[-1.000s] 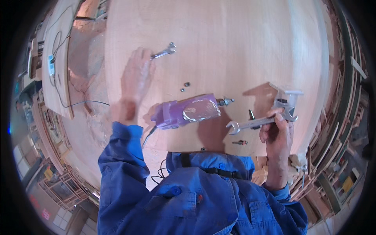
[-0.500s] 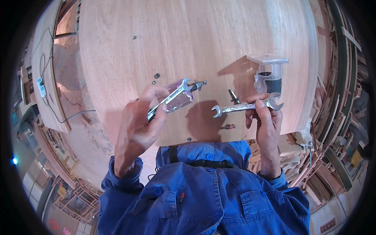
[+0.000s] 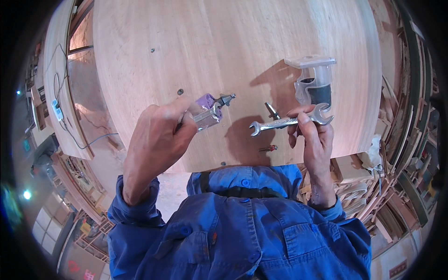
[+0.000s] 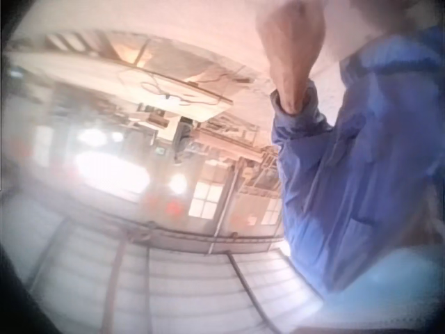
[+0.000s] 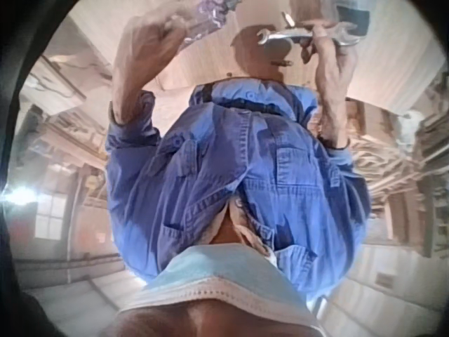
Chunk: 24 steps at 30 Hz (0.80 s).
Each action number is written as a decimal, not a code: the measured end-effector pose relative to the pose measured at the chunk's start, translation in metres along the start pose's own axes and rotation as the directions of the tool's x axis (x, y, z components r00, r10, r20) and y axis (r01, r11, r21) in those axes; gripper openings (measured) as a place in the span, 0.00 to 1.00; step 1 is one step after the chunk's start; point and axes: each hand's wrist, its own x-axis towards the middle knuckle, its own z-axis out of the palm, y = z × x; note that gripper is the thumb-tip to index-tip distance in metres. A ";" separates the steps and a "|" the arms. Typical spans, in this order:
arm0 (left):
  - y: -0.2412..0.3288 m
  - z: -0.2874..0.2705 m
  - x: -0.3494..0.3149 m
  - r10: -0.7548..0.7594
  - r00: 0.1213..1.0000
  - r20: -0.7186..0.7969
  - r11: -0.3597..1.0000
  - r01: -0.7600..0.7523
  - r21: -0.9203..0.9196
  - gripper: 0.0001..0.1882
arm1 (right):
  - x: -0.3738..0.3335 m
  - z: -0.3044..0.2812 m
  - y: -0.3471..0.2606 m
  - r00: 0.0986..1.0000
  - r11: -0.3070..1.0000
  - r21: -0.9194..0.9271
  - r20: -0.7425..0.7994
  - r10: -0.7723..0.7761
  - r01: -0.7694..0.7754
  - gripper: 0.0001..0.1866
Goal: The person assembles a handheld woodworking router by attaching a clear plastic base to the motor housing, then uses two wrenches to tighten a collet nut and secure a router bit. The person handles the router, base, wrenches, and bit on a wooden workbench.
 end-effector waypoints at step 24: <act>0.000 0.004 0.016 -0.184 0.976 0.120 0.915 0.214 -0.342 0.11 | 0.018 -0.005 -0.006 1.000 1.000 -0.001 0.025 -0.010 0.010 0.14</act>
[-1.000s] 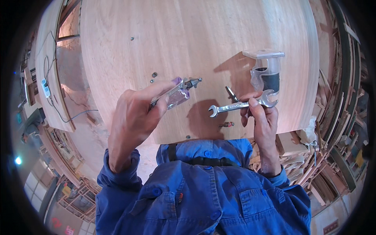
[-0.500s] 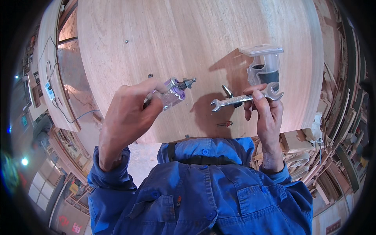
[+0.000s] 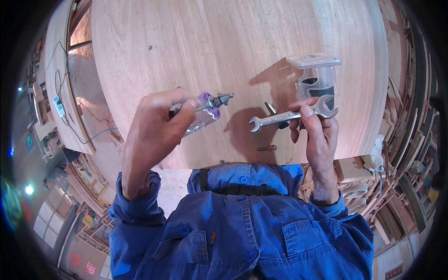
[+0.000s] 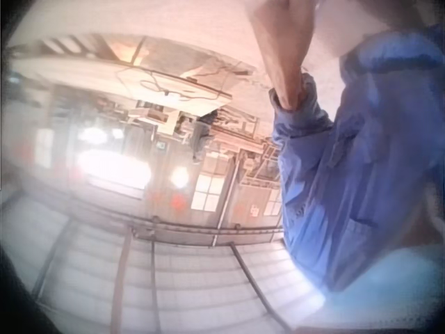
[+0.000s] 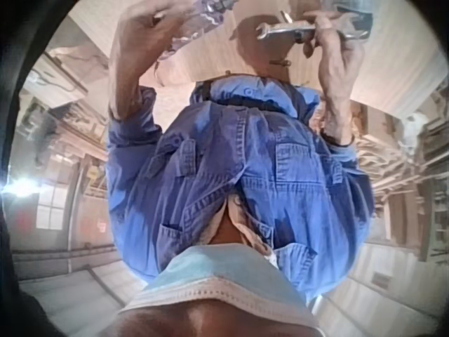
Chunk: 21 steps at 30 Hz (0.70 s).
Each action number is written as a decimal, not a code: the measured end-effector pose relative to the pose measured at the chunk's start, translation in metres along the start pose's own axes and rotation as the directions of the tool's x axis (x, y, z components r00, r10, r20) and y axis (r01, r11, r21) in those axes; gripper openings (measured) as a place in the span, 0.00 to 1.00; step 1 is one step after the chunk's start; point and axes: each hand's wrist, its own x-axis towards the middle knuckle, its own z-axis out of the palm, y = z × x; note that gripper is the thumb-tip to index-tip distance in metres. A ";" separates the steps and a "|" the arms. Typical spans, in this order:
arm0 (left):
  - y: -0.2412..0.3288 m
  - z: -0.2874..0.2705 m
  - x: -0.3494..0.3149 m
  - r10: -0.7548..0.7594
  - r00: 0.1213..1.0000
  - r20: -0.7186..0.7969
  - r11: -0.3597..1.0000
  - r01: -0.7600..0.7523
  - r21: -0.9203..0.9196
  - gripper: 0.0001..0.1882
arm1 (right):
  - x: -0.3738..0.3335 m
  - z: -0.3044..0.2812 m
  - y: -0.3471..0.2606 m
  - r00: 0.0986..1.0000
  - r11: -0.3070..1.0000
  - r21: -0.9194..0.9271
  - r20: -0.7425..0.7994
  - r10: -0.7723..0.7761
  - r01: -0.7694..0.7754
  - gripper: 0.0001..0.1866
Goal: The person assembles a handheld woodworking router by attaching a clear plastic base to the motor housing, then uses two wrenches to tighten a collet nut and secure a router bit. The person handles the router, base, wrenches, and bit on a wooden workbench.
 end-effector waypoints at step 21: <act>-0.030 0.040 -0.008 0.243 0.767 -0.593 0.753 -0.535 -0.383 0.08 | 0.002 0.017 -0.018 0.994 0.993 -0.035 0.000 -0.112 0.112 0.15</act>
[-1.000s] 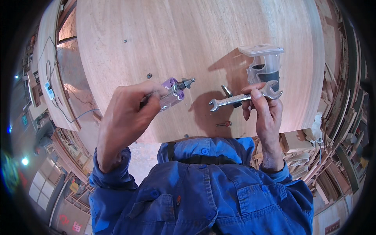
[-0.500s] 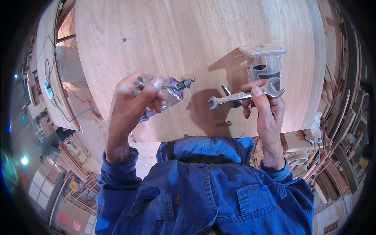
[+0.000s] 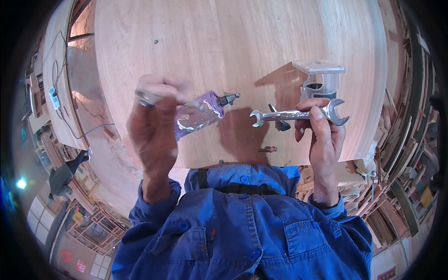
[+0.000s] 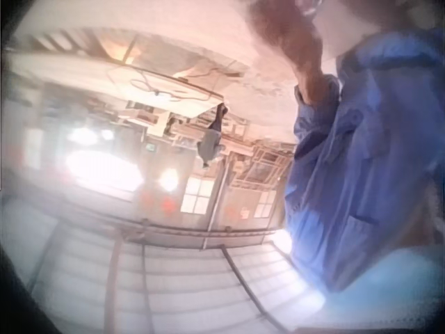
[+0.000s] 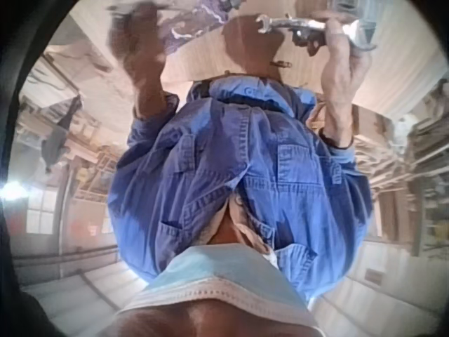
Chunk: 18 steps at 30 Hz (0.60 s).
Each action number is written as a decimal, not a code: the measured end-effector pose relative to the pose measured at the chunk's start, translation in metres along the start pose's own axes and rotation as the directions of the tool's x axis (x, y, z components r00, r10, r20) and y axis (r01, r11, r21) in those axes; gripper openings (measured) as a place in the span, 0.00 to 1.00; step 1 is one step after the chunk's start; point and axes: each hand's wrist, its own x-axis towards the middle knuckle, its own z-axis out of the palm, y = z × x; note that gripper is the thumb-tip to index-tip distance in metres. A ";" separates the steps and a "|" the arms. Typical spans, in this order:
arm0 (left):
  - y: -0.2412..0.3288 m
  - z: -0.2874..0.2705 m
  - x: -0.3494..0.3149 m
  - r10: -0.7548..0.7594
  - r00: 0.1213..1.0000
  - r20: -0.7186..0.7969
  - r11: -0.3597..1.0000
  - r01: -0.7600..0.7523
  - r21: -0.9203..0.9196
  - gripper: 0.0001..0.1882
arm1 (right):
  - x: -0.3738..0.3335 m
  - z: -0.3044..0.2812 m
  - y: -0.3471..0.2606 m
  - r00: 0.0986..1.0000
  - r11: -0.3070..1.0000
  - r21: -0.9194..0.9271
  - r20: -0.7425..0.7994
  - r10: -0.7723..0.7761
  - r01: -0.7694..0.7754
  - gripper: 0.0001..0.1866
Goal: The person assembles a handheld woodworking router by attaching a clear plastic base to the motor housing, then uses two wrenches to tighten a collet nut and secure a router bit. The person handles the router, base, wrenches, and bit on a wooden workbench.
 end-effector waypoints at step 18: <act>0.031 -0.011 -0.034 -0.494 0.860 0.127 0.790 0.384 0.478 0.18 | -0.008 0.002 0.005 1.000 0.998 -0.060 0.015 -0.001 0.002 0.14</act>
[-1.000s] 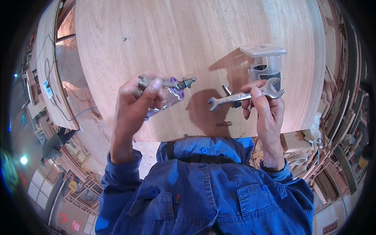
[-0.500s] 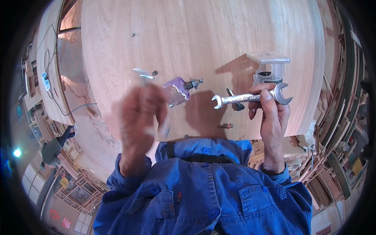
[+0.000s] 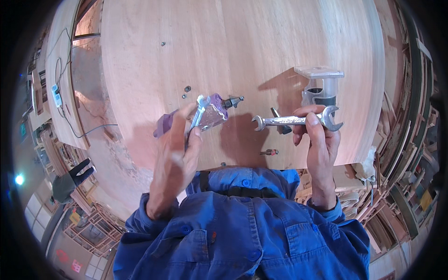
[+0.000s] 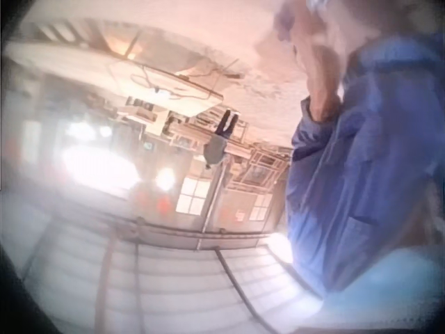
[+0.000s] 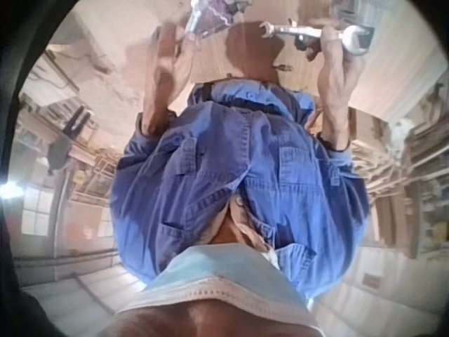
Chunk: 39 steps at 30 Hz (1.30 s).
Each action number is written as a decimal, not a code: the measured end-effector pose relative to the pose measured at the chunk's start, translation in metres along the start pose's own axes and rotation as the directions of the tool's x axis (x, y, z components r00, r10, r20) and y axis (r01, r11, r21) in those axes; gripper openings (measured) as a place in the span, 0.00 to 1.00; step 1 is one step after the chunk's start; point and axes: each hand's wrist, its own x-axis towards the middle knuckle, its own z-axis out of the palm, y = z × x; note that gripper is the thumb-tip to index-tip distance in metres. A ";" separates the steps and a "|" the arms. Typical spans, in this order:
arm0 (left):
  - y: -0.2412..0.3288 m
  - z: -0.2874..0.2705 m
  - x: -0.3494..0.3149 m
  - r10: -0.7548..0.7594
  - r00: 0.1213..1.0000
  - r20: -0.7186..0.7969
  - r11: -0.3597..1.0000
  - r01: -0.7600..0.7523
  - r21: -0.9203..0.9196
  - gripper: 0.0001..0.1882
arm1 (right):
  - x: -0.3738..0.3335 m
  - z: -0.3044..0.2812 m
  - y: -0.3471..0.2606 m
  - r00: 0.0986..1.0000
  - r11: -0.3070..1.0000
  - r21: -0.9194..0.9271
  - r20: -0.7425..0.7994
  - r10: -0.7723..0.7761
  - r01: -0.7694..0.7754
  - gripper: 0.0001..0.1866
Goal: The person assembles a handheld woodworking router by attaching a clear plastic base to the motor housing, then uses two wrenches to tighten a collet nut and secure a router bit. The person handles the router, base, wrenches, and bit on a wooden workbench.
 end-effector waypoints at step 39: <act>0.052 -0.020 0.147 0.080 0.725 0.684 0.505 -0.621 0.599 0.10 | 0.011 -0.017 0.004 0.996 0.998 -0.018 0.058 -0.065 0.066 0.14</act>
